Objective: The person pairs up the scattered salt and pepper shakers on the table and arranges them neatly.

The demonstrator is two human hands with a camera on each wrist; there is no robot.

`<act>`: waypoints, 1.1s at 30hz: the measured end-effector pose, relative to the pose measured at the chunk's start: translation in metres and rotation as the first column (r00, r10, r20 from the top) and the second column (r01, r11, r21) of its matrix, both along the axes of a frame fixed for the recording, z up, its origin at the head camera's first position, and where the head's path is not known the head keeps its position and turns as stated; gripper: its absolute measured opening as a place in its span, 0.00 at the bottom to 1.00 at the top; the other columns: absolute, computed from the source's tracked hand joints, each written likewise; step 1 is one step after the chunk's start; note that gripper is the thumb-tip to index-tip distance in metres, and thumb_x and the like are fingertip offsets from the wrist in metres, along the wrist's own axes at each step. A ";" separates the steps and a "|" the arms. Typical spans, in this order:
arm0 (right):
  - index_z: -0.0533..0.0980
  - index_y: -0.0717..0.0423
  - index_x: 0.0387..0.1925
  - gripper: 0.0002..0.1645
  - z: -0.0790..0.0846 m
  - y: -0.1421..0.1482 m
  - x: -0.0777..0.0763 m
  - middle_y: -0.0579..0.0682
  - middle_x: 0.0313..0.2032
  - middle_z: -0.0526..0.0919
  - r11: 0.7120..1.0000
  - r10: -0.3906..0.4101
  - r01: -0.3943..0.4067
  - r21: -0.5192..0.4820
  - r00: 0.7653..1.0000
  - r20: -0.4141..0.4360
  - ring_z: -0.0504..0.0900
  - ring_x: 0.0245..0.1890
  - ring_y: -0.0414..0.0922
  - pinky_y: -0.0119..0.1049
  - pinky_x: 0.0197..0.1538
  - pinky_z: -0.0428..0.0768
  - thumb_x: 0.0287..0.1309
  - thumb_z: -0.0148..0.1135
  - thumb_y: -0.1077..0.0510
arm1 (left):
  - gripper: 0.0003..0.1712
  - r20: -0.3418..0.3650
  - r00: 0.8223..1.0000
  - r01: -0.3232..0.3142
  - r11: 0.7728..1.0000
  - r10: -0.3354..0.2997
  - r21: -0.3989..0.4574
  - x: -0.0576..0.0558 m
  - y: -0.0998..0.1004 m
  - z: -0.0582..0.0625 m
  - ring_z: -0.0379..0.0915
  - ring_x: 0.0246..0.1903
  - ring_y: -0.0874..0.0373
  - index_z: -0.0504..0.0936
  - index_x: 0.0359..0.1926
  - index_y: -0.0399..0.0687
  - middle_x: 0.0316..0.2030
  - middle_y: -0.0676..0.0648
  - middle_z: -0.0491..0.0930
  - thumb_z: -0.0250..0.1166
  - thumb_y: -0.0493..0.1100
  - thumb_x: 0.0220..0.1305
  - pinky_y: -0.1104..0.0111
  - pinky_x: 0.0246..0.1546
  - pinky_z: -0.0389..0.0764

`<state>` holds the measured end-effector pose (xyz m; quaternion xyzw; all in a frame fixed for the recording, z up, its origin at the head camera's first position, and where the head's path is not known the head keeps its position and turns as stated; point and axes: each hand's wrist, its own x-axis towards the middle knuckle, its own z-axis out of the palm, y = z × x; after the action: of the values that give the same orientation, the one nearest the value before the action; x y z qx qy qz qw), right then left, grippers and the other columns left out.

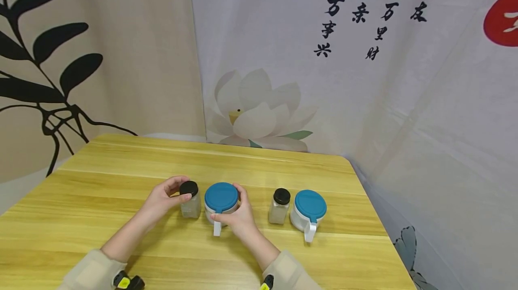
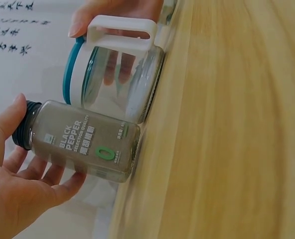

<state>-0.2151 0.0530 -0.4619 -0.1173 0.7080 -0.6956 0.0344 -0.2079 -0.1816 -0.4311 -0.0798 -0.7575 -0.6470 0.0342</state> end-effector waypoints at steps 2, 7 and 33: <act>0.55 0.54 0.70 0.59 0.000 0.000 0.000 0.58 0.67 0.61 1.000 0.002 -0.002 -0.004 1.000 0.002 0.65 0.61 0.59 0.56 0.58 0.67 0.38 0.78 0.68 | 0.27 0.001 1.000 0.000 1.000 0.000 0.001 0.000 0.000 0.000 0.70 0.51 0.45 0.74 0.56 0.37 0.47 0.39 0.76 0.71 0.39 0.57 0.68 0.43 0.76; 0.53 0.54 0.71 0.61 -0.001 0.000 -0.001 0.59 0.68 0.59 1.000 0.008 -0.008 -0.002 1.000 -0.002 0.64 0.62 0.61 0.56 0.58 0.67 0.37 0.77 0.69 | 0.27 0.010 1.000 -0.005 1.000 0.005 -0.001 -0.001 0.001 -0.001 0.70 0.51 0.45 0.74 0.56 0.37 0.48 0.39 0.76 0.71 0.39 0.57 0.68 0.43 0.76; 0.53 0.52 0.71 0.59 0.001 0.003 -0.001 0.57 0.66 0.60 0.997 0.051 -0.051 0.051 0.999 -0.003 0.65 0.62 0.60 0.58 0.60 0.63 0.41 0.78 0.64 | 0.30 0.051 0.999 -0.018 1.000 0.018 -0.003 0.001 0.004 0.000 0.68 0.54 0.46 0.71 0.60 0.38 0.52 0.39 0.74 0.70 0.41 0.59 0.67 0.46 0.74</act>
<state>-0.2161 0.0559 -0.4610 -0.1357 0.7224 -0.6759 0.0537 -0.2069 -0.1778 -0.4312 -0.0567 -0.7597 -0.6475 0.0206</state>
